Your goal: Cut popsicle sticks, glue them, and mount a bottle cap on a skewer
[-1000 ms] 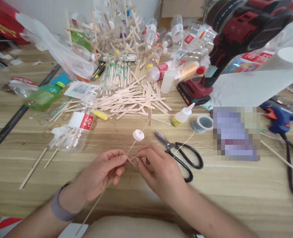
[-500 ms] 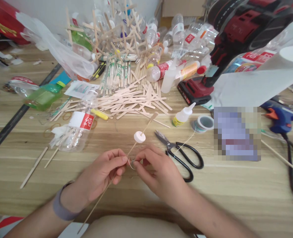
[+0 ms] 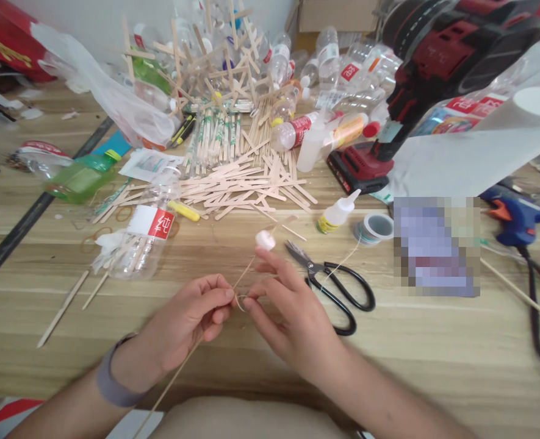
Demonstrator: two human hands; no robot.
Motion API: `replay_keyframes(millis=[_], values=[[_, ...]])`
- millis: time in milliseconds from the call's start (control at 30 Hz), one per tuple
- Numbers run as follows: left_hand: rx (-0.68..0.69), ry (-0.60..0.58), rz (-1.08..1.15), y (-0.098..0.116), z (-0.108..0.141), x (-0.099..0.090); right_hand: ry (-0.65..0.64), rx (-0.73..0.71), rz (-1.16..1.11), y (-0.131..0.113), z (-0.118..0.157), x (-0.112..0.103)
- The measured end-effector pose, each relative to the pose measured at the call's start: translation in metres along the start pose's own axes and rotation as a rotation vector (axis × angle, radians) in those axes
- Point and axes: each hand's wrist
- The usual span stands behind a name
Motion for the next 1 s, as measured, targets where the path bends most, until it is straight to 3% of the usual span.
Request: replay_keyframes(millis=[233,333,433,500,800,1000], values=[[0.006,-0.015,-0.016,0.0,0.0,-0.002,0.041,0.003,0.025,0.0,-0.001,0.0],[0.012,-0.002,-0.017,0.0,0.0,-0.002,-0.039,0.221,-0.075,-0.003,-0.003,-0.003],[0.025,0.005,-0.018,-0.001,0.0,-0.002,-0.177,0.553,-0.351,-0.005,-0.006,-0.003],[0.033,0.005,-0.019,-0.001,0.0,-0.002,-0.242,0.696,-0.556,-0.006,-0.007,-0.002],[0.048,0.001,-0.008,0.001,0.0,0.0,-0.44,0.943,-0.808,-0.01,-0.01,0.004],[0.05,0.0,0.005,0.002,0.002,0.001,-0.499,0.984,-0.829,-0.01,-0.01,0.004]])
Point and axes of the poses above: each hand's wrist, its own z-axis away from the middle knuckle, its own x-axis out of the palm, y = z × x, and after that the axes turned 1 degree about z, right-handed
